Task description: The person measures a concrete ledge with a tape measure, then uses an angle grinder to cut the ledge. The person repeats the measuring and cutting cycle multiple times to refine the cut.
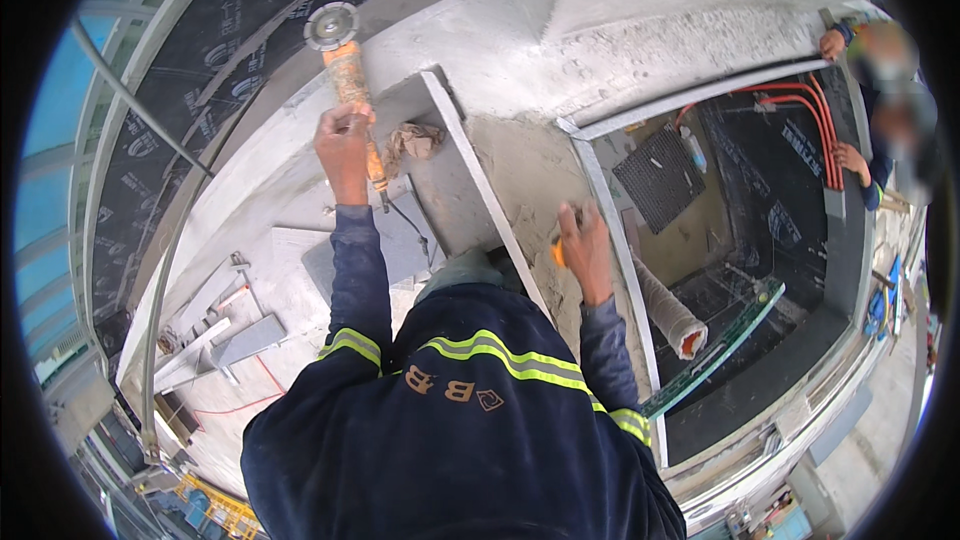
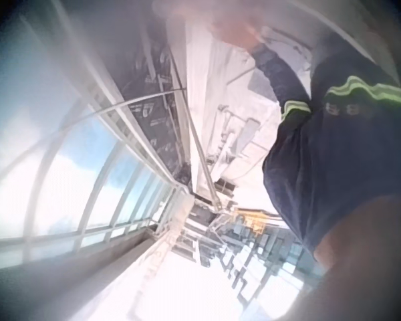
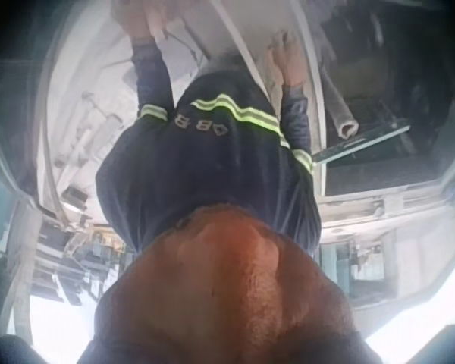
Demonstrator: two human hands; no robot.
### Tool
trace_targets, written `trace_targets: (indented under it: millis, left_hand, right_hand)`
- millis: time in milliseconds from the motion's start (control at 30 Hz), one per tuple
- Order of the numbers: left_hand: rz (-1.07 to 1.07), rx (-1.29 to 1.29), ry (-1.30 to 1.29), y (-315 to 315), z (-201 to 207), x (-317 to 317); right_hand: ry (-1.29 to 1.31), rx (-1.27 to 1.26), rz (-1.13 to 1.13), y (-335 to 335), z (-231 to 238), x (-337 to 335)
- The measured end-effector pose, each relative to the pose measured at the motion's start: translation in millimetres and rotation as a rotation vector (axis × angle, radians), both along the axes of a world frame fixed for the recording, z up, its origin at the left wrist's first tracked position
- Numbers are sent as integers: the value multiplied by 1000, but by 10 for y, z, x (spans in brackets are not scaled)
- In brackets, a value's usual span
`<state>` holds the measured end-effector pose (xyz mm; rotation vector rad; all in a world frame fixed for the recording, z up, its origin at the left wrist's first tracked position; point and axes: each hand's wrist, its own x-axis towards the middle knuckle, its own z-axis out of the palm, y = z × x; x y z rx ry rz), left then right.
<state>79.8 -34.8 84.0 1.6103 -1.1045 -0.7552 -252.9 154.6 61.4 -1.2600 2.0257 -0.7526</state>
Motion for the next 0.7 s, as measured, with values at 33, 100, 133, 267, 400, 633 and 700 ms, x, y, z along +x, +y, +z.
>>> trace_targets:
  millis: [33,100,133,267,400,633,700]
  left_hand:
    - [57,-6,-161,-81,-110,138]
    - [199,-16,-512,-223,-389,522]
    - [180,74,-546,-287,-519,654]
    - [19,418,-350,-406,-875,811]
    - [-49,434,89,-371,-1128,760]
    - [-172,511,599,114,-1353,634]
    - [-179,469,577,127,-1457,699]
  right_hand:
    - [49,-80,51,-270,-54,35]
    - [124,-170,155,-955,-176,205]
    - [172,-176,198,-1320,-229,275]
    - [343,-265,269,-2509,-544,737]
    - [474,-247,201,-3141,-908,841]
    - [576,-138,120,-3256,-1044,896]
    - [703,-124,120,-3191,-966,973]
